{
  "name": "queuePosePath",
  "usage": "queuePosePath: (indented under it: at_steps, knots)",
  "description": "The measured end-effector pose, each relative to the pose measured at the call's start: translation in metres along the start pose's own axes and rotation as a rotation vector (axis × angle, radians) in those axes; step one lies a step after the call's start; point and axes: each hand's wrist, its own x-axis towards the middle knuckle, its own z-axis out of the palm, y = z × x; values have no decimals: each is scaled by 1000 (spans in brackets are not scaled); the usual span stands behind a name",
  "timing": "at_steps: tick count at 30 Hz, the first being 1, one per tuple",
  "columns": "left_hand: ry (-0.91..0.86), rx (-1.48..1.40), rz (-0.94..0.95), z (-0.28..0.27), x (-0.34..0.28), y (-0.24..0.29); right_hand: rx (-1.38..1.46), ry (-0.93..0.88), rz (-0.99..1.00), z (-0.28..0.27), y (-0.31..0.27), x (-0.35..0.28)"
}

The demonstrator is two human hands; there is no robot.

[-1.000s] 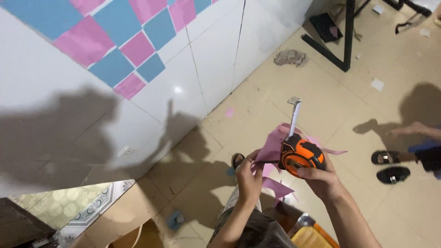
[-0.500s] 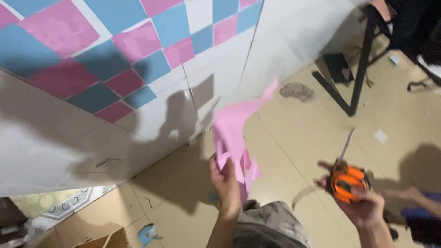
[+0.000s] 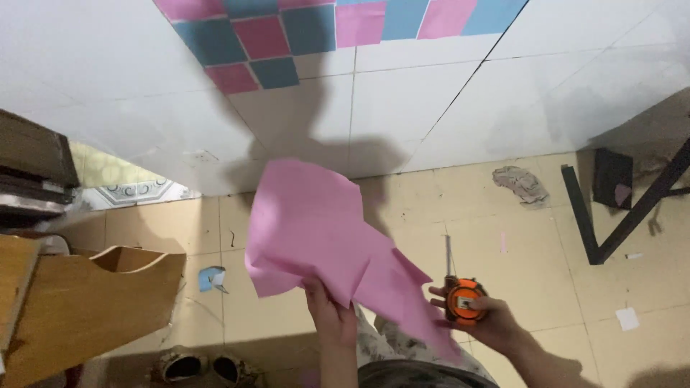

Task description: Measuring a tiled wall with a tape measure and then cutting pink vinyl sheets on the floor using a utility knife and the tape measure as a guide.

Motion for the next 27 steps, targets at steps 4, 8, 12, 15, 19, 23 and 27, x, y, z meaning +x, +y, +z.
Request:
queuePosePath:
  at_steps: [4, 8, 12, 15, 19, 23, 27]
  knots:
    - [5, 89, -112, 15, -24, 3, -78, 327, 51, 6, 5, 14]
    - [-10, 214, -163, 14, -24, 12, -102, 314, 65, -42, 19, 46]
    - [102, 115, -172, -20, 10, 15, -149, -123, 15, -69, 24, 72]
    - [124, 78, -64, -60, 60, 12, -258, -244, -25, -86, 15, 102]
    - [84, 0, 141, -127, 126, -11, -417, -165, -20, -108, -4, 147]
    - [214, 67, 293, -175, 170, -22, -527, 87, 92, -92, -27, 222]
    - [367, 592, 170, -195, 224, -34, -849, -98, 54, -57, -36, 306]
